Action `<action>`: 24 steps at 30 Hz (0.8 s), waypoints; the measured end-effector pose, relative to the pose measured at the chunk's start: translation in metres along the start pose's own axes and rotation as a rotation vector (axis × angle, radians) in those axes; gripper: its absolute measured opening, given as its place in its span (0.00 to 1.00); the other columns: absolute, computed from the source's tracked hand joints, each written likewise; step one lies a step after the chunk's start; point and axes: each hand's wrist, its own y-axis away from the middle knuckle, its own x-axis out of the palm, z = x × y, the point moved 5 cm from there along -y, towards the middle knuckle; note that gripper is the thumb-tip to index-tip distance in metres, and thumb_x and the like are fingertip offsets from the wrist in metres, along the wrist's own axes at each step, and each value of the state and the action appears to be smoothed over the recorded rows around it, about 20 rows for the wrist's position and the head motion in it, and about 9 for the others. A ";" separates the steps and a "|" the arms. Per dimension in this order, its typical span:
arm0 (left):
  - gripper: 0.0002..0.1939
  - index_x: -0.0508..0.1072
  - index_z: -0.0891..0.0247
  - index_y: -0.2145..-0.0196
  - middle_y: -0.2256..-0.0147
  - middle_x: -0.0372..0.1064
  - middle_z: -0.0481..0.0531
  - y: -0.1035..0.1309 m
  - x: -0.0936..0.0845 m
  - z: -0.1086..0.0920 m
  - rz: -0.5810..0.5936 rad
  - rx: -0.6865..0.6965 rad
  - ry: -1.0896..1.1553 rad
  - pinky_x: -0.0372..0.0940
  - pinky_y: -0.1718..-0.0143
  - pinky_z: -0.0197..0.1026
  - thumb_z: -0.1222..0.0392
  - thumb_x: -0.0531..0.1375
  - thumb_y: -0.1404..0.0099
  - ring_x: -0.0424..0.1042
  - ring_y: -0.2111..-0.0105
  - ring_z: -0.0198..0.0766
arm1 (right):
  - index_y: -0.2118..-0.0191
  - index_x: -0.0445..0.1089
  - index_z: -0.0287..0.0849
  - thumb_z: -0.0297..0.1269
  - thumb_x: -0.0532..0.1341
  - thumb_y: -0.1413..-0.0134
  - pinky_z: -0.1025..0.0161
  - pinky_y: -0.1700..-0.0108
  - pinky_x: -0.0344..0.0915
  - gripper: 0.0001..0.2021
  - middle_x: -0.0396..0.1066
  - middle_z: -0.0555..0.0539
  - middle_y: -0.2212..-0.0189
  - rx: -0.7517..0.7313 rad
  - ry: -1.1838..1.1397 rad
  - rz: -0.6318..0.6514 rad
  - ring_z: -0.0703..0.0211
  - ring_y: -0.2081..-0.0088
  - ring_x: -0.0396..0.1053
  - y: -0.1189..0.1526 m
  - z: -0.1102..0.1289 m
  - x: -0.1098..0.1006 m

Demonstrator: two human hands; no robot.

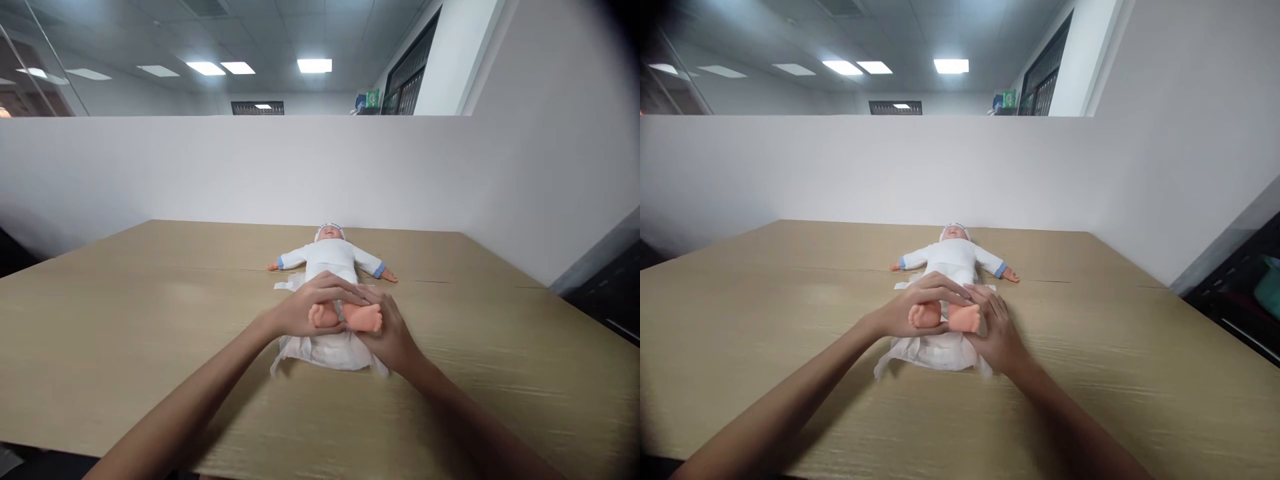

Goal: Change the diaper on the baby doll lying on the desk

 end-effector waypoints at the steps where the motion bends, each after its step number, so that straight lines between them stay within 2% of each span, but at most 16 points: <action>1: 0.22 0.74 0.56 0.43 0.45 0.73 0.57 0.006 0.002 0.000 -0.018 -0.009 -0.004 0.65 0.41 0.52 0.57 0.68 0.34 0.70 0.44 0.49 | 0.32 0.57 0.50 0.35 0.63 0.38 0.43 0.35 0.60 0.30 0.66 0.41 0.38 -0.028 -0.017 0.036 0.43 0.37 0.63 -0.001 0.001 -0.001; 4: 0.24 0.72 0.55 0.43 0.46 0.72 0.58 0.023 0.005 0.003 -0.064 -0.046 -0.015 0.65 0.40 0.54 0.53 0.69 0.34 0.69 0.44 0.50 | 0.34 0.61 0.48 0.35 0.59 0.39 0.42 0.34 0.57 0.28 0.66 0.42 0.38 -0.086 -0.046 0.151 0.42 0.37 0.63 -0.004 -0.001 -0.007; 6: 0.23 0.73 0.56 0.44 0.47 0.73 0.59 0.037 0.005 0.009 -0.062 -0.047 -0.032 0.64 0.39 0.56 0.53 0.69 0.35 0.69 0.43 0.52 | 0.34 0.62 0.49 0.34 0.58 0.41 0.42 0.36 0.60 0.28 0.66 0.41 0.39 -0.107 -0.034 0.211 0.42 0.39 0.64 -0.005 -0.006 -0.012; 11: 0.17 0.74 0.59 0.51 0.49 0.74 0.62 0.081 0.000 0.035 -0.032 -0.037 -0.067 0.59 0.35 0.61 0.55 0.67 0.36 0.70 0.44 0.53 | 0.37 0.67 0.50 0.23 0.54 0.54 0.46 0.41 0.65 0.36 0.65 0.41 0.40 -0.144 0.031 0.364 0.45 0.40 0.64 0.002 -0.025 -0.020; 15: 0.19 0.74 0.57 0.47 0.41 0.71 0.61 0.105 -0.009 0.049 0.062 -0.104 -0.133 0.59 0.34 0.62 0.57 0.65 0.36 0.62 0.36 0.57 | 0.42 0.72 0.53 0.17 0.51 0.61 0.49 0.41 0.65 0.39 0.66 0.46 0.39 -0.147 0.093 0.422 0.49 0.38 0.64 0.011 -0.042 -0.022; 19: 0.27 0.72 0.53 0.42 0.36 0.66 0.59 0.108 -0.011 0.048 0.183 -0.148 -0.141 0.59 0.33 0.63 0.52 0.69 0.38 0.56 0.32 0.60 | 0.44 0.74 0.55 0.16 0.53 0.57 0.48 0.41 0.67 0.36 0.68 0.47 0.39 -0.128 0.105 0.426 0.48 0.39 0.66 0.013 -0.048 -0.019; 24: 0.33 0.70 0.51 0.39 0.34 0.63 0.58 0.106 -0.002 0.043 0.270 -0.195 -0.155 0.61 0.34 0.63 0.52 0.71 0.42 0.55 0.32 0.62 | 0.45 0.75 0.56 0.21 0.57 0.44 0.48 0.41 0.69 0.27 0.70 0.46 0.41 -0.098 0.101 0.438 0.48 0.40 0.68 0.010 -0.046 -0.019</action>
